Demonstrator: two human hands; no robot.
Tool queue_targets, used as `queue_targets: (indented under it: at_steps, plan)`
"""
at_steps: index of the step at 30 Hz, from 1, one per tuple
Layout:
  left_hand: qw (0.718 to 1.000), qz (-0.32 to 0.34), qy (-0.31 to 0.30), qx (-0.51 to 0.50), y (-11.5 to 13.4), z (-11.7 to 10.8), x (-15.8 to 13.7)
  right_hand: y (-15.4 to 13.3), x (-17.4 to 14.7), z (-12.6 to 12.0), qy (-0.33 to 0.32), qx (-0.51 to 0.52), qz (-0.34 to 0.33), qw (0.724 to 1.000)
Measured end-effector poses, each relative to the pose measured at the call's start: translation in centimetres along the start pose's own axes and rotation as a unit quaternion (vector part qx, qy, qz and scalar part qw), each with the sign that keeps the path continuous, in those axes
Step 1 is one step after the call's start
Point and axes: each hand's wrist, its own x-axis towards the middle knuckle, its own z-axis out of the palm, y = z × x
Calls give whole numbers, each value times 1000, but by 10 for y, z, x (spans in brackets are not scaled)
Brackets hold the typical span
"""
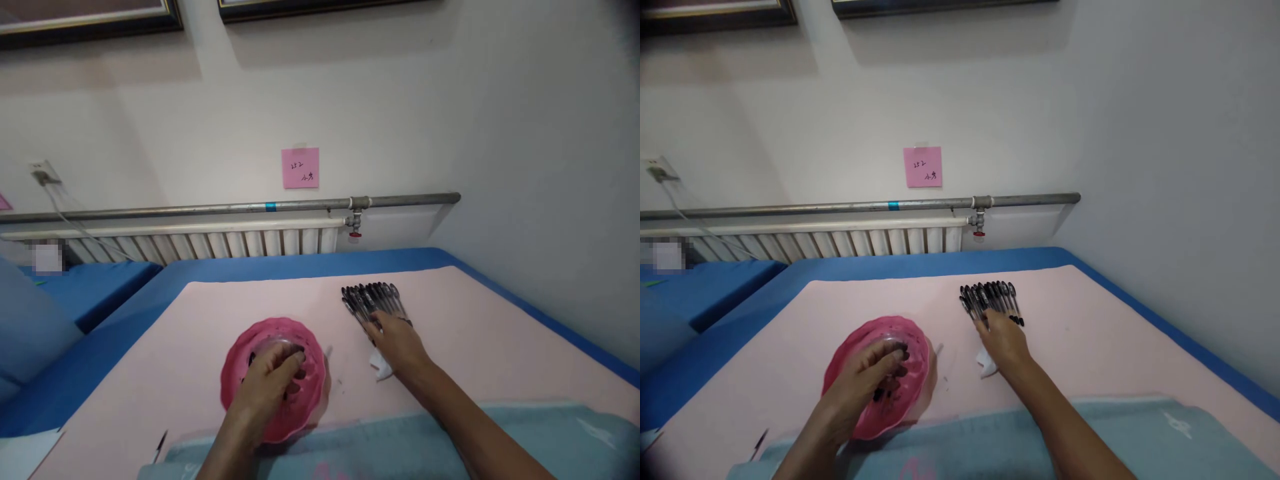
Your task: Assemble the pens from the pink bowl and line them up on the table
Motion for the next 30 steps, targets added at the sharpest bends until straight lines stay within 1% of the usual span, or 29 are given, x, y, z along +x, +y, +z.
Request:
queue_targets:
  at_steps: [4,7,9,12,15,17,19,21,23,24,26,28,30]
  plan:
    - [1000,3,-18,23,-2,2,-1,9,10,2,16,-52,2,999]
    - [1000,8,-14,25,0,-2,-1,8,9,3,21,-63,-6,998]
    - [1000,13,-6,5,4,-7,0,7,6,1,23,-56,-9,998]
    - [999,21,31,-33,9,-18,2,2,-1,-2,11,-25,-23,999]
    - [995,31,85,-29,12,-29,4,-8,-13,-2,-9,15,-47,999]
    - [992,41,118,8,11,-36,5,-17,-25,-1,-22,42,-66,997]
    - [985,52,145,83,9,-42,6,-27,-36,1,-46,72,-100,991]
    - [967,62,165,184,5,-45,8,-36,-47,4,-90,82,-140,983]
    - [947,72,176,260,2,-46,11,-42,-54,7,-132,63,-162,976]
    - [941,77,177,278,0,-45,12,-44,-56,9,-147,48,-166,974]
    - [942,85,164,280,-3,-41,15,-44,-56,13,-162,25,-167,972]
    - [947,87,134,278,-6,-34,16,-42,-54,17,-167,15,-167,972]
    - [945,79,111,298,-8,-27,16,-40,-52,19,-170,12,-167,971]
